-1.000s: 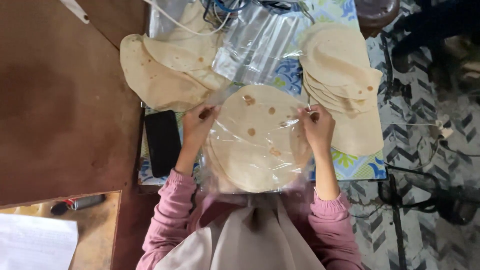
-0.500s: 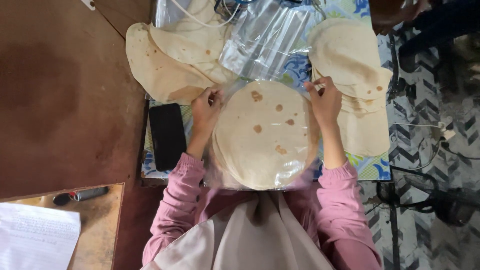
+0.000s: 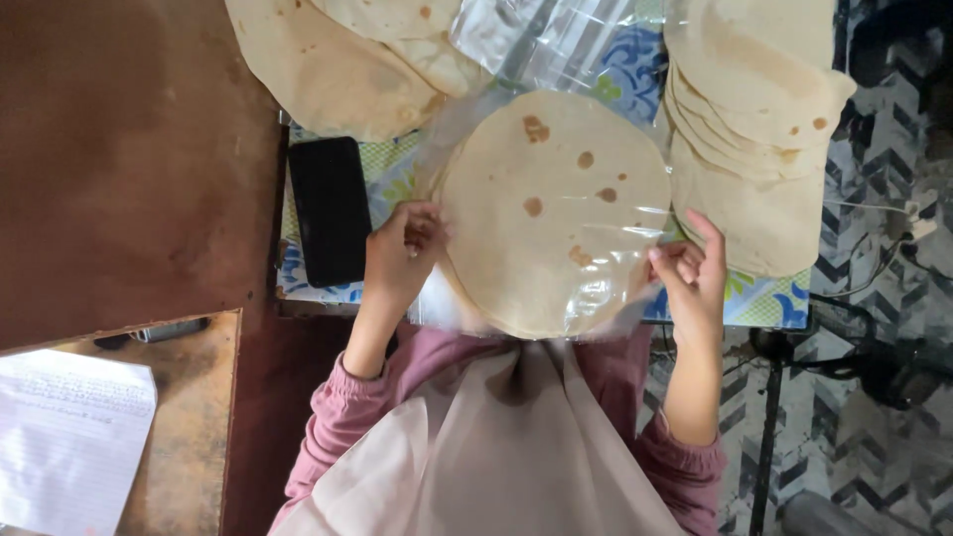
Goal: The person stacks several tortillas one by one onto a plastic sheet and then places another plastic sheet on top of the stack.
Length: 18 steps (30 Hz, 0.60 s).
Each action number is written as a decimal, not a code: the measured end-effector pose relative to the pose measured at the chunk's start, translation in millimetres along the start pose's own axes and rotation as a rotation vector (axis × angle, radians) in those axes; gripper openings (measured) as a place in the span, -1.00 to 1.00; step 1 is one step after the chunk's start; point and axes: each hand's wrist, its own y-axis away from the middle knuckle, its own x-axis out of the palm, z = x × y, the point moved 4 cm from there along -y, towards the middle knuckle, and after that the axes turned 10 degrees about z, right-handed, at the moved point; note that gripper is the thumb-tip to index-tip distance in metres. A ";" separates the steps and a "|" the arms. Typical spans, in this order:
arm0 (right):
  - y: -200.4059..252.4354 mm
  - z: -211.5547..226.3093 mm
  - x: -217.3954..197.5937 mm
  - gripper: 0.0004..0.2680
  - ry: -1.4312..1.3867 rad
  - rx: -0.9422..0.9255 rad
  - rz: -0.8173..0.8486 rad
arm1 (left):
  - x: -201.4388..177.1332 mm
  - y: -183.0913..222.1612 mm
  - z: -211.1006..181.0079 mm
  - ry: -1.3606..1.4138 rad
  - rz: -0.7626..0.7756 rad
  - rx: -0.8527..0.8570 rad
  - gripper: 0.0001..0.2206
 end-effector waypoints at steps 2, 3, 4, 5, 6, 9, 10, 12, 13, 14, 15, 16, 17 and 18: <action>6.9 -1.0 3.7 -0.52 -0.048 0.047 -0.011 | 2.0 7.2 7.5 -0.021 -0.015 -0.036 -0.82; 10.3 -2.1 5.5 -0.52 -0.097 0.089 -0.020 | 2.5 10.6 11.3 -0.044 -0.034 -0.069 -0.87; 11.8 -3.0 7.0 -0.52 -0.097 0.091 -0.024 | 3.2 10.1 19.1 -0.044 -0.029 -0.070 -0.87; 13.1 -3.1 8.9 -0.52 -0.106 0.073 -0.016 | 5.0 9.6 29.7 0.080 -0.005 -0.119 -0.88; 13.6 -3.1 10.7 -0.52 -0.114 0.053 -0.008 | 7.1 8.8 40.0 0.204 0.018 -0.169 -0.88; 15.6 0.2 15.4 -0.54 -0.117 0.047 -0.008 | 4.4 8.7 22.4 0.130 0.014 -0.194 -0.85; 14.8 -0.6 15.3 -0.54 -0.116 0.040 -0.012 | 4.0 9.1 23.1 0.130 0.016 -0.186 -0.85; 13.9 -2.1 13.8 -0.55 -0.092 0.059 -0.018 | 5.1 9.7 25.8 0.124 0.034 -0.231 -0.84; 12.5 -0.4 13.7 -0.55 -0.090 0.052 -0.025 | 4.4 8.1 26.3 0.126 0.039 -0.222 -0.84; 12.2 0.0 13.8 -0.55 -0.088 0.067 -0.017 | 4.5 7.7 27.8 0.095 0.049 -0.236 -0.84; 12.1 0.4 14.0 -0.55 -0.085 0.082 -0.009 | 4.5 7.3 29.5 0.063 0.059 -0.249 -0.84; 11.4 1.9 13.2 -0.55 -0.082 0.076 -0.015 | 4.1 6.8 30.6 0.066 0.063 -0.242 -0.84; 10.9 1.9 13.4 -0.57 -0.105 0.103 -0.005 | 4.0 6.4 31.5 0.063 0.077 -0.227 -0.84; 10.4 1.6 13.7 -0.58 -0.128 0.130 0.007 | 3.8 6.9 32.7 0.060 0.088 -0.215 -0.84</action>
